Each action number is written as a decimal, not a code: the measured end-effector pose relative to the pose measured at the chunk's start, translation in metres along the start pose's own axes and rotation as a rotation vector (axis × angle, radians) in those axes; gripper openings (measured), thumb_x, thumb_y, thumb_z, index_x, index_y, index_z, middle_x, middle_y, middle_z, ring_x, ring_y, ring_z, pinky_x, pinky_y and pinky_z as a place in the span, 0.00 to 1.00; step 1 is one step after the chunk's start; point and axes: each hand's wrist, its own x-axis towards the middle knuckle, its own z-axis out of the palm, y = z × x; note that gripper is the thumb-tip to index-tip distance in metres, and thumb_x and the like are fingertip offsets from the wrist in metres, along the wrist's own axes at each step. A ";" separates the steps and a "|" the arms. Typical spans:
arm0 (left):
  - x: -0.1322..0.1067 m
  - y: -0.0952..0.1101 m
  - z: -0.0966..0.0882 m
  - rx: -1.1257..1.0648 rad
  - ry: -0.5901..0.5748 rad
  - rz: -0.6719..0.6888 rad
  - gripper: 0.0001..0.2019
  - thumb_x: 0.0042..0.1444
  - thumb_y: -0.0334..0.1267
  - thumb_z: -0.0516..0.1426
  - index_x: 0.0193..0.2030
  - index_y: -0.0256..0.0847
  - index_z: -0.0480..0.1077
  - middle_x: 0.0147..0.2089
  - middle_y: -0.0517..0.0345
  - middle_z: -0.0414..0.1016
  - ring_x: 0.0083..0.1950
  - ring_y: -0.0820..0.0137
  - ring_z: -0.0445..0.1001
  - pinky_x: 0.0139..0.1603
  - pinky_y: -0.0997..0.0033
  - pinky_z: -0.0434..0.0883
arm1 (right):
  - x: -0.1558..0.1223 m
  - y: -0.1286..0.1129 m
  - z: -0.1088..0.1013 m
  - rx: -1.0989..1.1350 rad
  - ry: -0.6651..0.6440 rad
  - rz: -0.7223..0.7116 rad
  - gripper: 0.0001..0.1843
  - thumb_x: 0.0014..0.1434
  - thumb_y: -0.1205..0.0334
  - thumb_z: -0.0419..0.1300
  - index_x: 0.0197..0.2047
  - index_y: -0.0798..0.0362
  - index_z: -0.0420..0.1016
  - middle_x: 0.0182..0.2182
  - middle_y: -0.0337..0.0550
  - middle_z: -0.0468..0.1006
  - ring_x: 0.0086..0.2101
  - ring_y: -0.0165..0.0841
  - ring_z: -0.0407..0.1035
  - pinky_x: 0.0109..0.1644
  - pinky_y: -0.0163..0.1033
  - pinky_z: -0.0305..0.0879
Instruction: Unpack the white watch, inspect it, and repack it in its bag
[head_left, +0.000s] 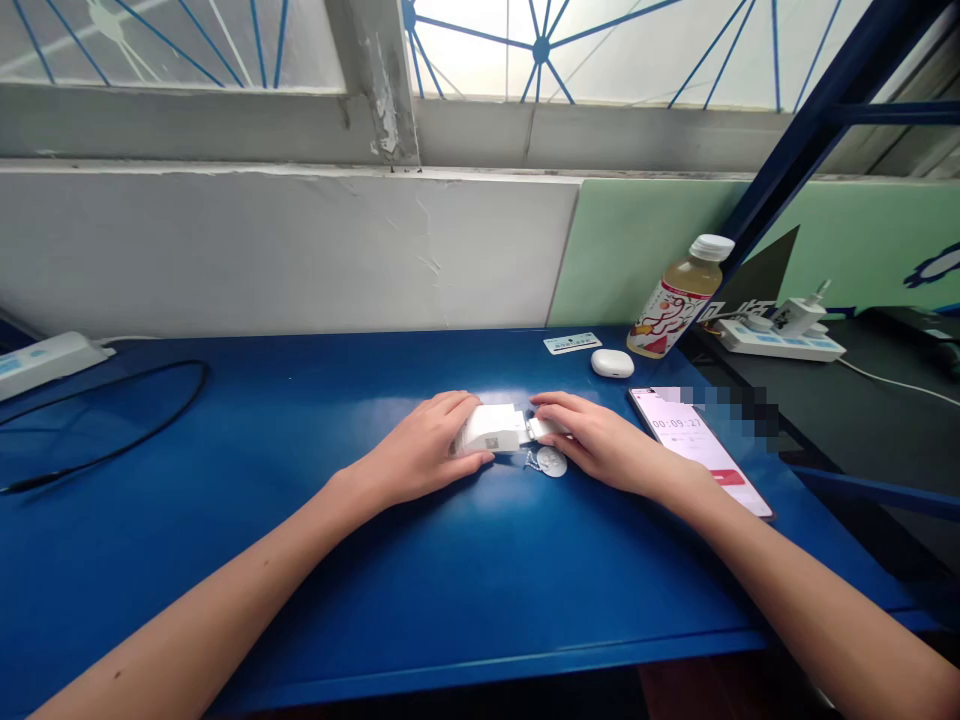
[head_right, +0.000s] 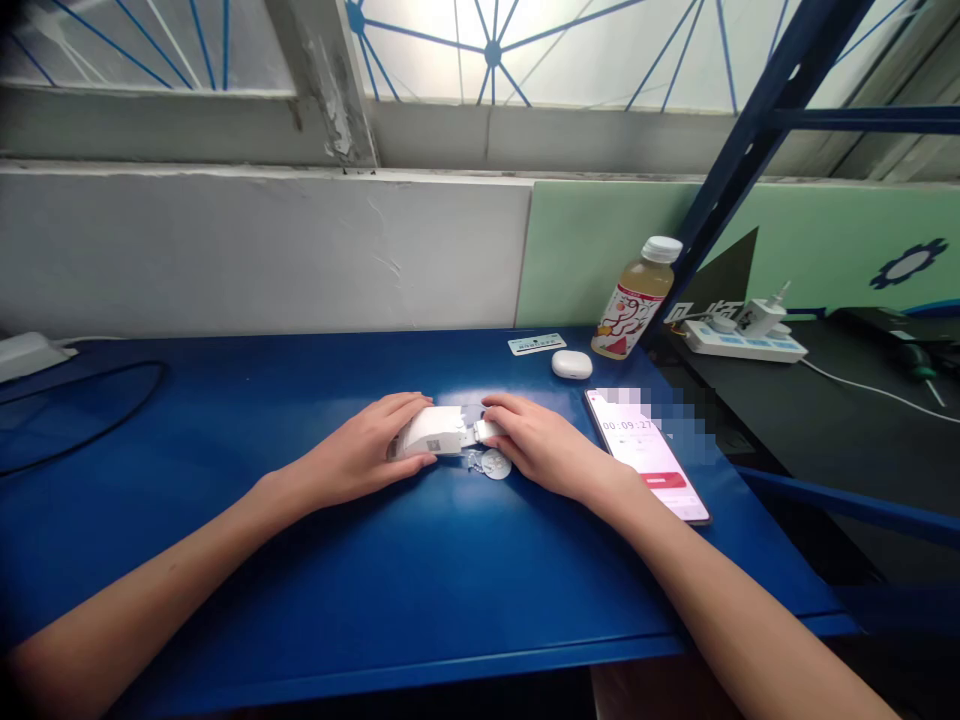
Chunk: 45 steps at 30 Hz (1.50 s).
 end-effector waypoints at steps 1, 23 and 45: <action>0.000 0.000 -0.001 -0.013 -0.003 -0.017 0.23 0.62 0.48 0.57 0.59 0.38 0.64 0.62 0.42 0.68 0.61 0.53 0.68 0.58 0.54 0.68 | 0.000 0.001 -0.003 0.001 -0.002 0.011 0.13 0.69 0.59 0.50 0.51 0.52 0.71 0.56 0.55 0.74 0.53 0.44 0.72 0.55 0.50 0.70; -0.005 0.003 0.006 0.072 -0.069 -0.084 0.37 0.64 0.52 0.51 0.73 0.30 0.49 0.73 0.34 0.53 0.74 0.45 0.48 0.69 0.44 0.55 | 0.000 0.006 -0.027 -0.160 0.479 0.261 0.16 0.70 0.59 0.47 0.54 0.54 0.71 0.46 0.54 0.76 0.41 0.44 0.72 0.45 0.48 0.69; 0.000 0.027 0.007 0.179 0.687 0.245 0.07 0.66 0.31 0.52 0.44 0.39 0.72 0.42 0.52 0.82 0.54 0.56 0.77 0.65 0.43 0.61 | 0.038 -0.060 -0.020 -0.105 0.577 -0.335 0.11 0.65 0.61 0.60 0.49 0.54 0.74 0.42 0.48 0.82 0.37 0.37 0.75 0.43 0.45 0.70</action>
